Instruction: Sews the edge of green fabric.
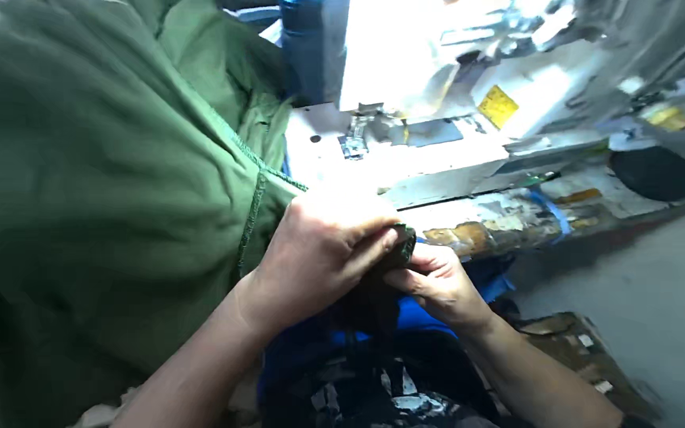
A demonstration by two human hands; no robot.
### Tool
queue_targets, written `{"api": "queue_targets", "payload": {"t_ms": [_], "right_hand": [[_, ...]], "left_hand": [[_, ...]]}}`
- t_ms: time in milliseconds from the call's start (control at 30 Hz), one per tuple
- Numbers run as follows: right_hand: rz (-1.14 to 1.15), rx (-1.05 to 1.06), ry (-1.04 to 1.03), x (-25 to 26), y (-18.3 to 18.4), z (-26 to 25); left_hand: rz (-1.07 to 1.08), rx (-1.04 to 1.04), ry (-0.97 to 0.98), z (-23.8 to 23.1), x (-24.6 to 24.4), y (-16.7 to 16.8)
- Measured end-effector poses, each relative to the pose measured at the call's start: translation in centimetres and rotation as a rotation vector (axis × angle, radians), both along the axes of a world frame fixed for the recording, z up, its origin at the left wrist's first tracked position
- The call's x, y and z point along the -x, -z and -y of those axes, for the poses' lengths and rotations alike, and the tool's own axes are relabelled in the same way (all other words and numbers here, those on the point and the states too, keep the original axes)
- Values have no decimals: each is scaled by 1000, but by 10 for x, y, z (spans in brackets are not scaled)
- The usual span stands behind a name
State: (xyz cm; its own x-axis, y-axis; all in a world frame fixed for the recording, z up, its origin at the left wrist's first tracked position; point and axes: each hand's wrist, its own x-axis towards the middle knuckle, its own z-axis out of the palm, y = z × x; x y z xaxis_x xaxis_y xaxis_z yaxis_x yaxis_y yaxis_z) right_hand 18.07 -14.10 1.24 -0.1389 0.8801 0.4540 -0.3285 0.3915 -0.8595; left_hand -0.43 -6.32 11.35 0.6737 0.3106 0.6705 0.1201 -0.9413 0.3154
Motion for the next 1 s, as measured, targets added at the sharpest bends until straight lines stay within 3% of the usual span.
{"api": "queue_targets", "payload": {"t_ms": [67, 200, 333, 433, 500, 600, 700, 767, 867, 933, 1000], "right_hand": [[-42, 82, 74, -15, 5, 10], [-243, 299, 170, -26, 12, 7], [-338, 326, 78, -24, 16, -5], [-199, 203, 86, -23, 19, -9], [-92, 99, 251, -25, 23, -11], [143, 9, 599, -25, 29, -12], [399, 3, 663, -8, 37, -4], [321, 80, 571, 0, 38, -2], [-241, 398, 22, -5, 9, -7], [-514, 545, -348, -8, 0, -15], [-617, 577, -557, -5, 2, -26]], "left_hand": [[11, 32, 42, -6, -25, 13], [157, 18, -112, 1, -39, 34], [262, 438, -232, 47, -25, 64], [227, 515, -287, 54, -35, 86], [260, 521, -289, 55, -35, 88], [300, 859, -203, 65, -25, 86], [516, 1198, -9, 53, -8, 66], [743, 1317, 150, 46, 12, 43], [901, 1395, 311, 49, 50, 46], [862, 1399, 225, 51, 67, 58], [795, 1337, 26, 50, 75, 64]]}}
